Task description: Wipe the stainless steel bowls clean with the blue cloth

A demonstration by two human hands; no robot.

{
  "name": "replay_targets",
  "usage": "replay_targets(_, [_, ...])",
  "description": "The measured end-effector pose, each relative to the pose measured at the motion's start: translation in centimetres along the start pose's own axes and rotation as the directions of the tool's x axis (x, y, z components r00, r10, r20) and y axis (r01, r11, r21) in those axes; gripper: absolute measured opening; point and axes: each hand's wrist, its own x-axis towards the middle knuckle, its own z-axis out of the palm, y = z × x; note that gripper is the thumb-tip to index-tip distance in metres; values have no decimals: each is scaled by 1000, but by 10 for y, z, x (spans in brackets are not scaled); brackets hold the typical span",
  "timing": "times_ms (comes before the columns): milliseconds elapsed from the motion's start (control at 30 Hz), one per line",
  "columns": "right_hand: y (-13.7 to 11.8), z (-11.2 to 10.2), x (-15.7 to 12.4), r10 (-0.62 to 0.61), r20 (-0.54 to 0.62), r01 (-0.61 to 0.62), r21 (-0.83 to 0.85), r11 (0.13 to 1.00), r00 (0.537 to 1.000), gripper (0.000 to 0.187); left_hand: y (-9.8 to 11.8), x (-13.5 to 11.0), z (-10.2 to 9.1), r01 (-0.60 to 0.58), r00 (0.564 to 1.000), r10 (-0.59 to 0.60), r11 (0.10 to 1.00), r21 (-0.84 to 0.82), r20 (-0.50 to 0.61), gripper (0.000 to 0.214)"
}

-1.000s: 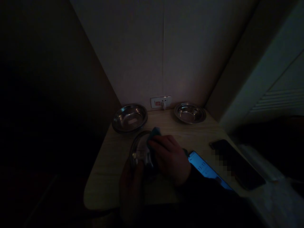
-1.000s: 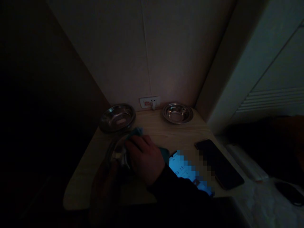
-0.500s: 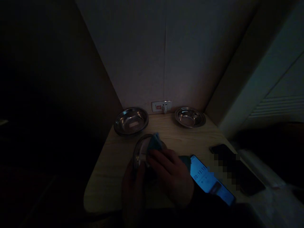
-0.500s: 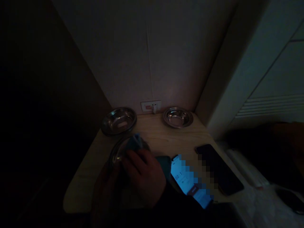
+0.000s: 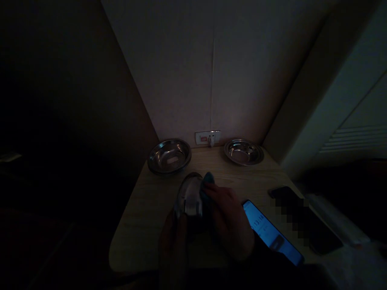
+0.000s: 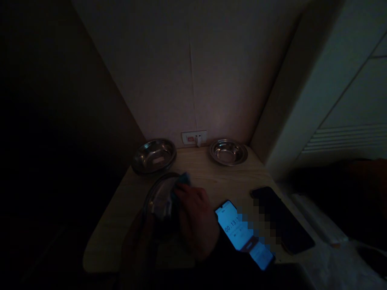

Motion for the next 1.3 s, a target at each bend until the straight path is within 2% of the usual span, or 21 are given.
replay_targets(100, [5, -1, -12, 116, -63, -111, 82, 990, 991, 38, -3, -2, -2, 54, 997, -56, 998, -26, -46, 48])
replay_targets(200, [5, -1, -24, 141, -68, -136, 85, 987, 988, 38, 3, -4, 0, 59, 995, -67, 993, -104, -75, 43])
replay_targets(267, [3, 0, -28, 122, -57, -118, 68, 991, 991, 37, 10, -7, 2, 71, 995, -79, 989, -129, -60, 35])
replay_targets(333, [1, 0, -31, 86, -34, -85, 40, 996, 996, 36, 17, -9, 3, 84, 992, -90, 994, -68, -88, 32])
replay_targets(400, [0, 0, -34, 53, -11, -53, 6, 999, 999, 35, 20, -11, 2, 98, 988, -93, 994, 42, -120, 40])
replay_targets(500, [-5, 1, -40, 12, 6, -12, -39, 999, 1000, 34, 18, -10, -2, 90, 993, -78, 985, 150, -84, 57])
replay_targets(667, [-18, 0, -47, -127, 3, 126, -152, 980, 992, 31, 12, -5, -3, 77, 997, -77, 993, 92, -13, 66])
replay_targets(767, [-21, -2, -37, -190, 15, 189, -209, 959, 982, 29, 12, -6, -2, 49, 999, -49, 996, 72, -7, 64])
replay_targets(967, [-16, -9, 4, -170, 129, 192, -182, 964, 977, 27, 13, -10, -1, -5, 998, 0, 996, 86, 59, 56])
replay_targets(1167, [-13, -17, 0, -231, 208, 277, -223, 935, 950, 29, 9, -13, -1, -6, 1000, 3, 989, 147, 22, 53])
replay_targets(1300, [-4, -20, 9, -190, 165, 221, -193, 956, 968, 27, 2, -16, 0, -42, 996, 27, 982, 186, 86, 48])
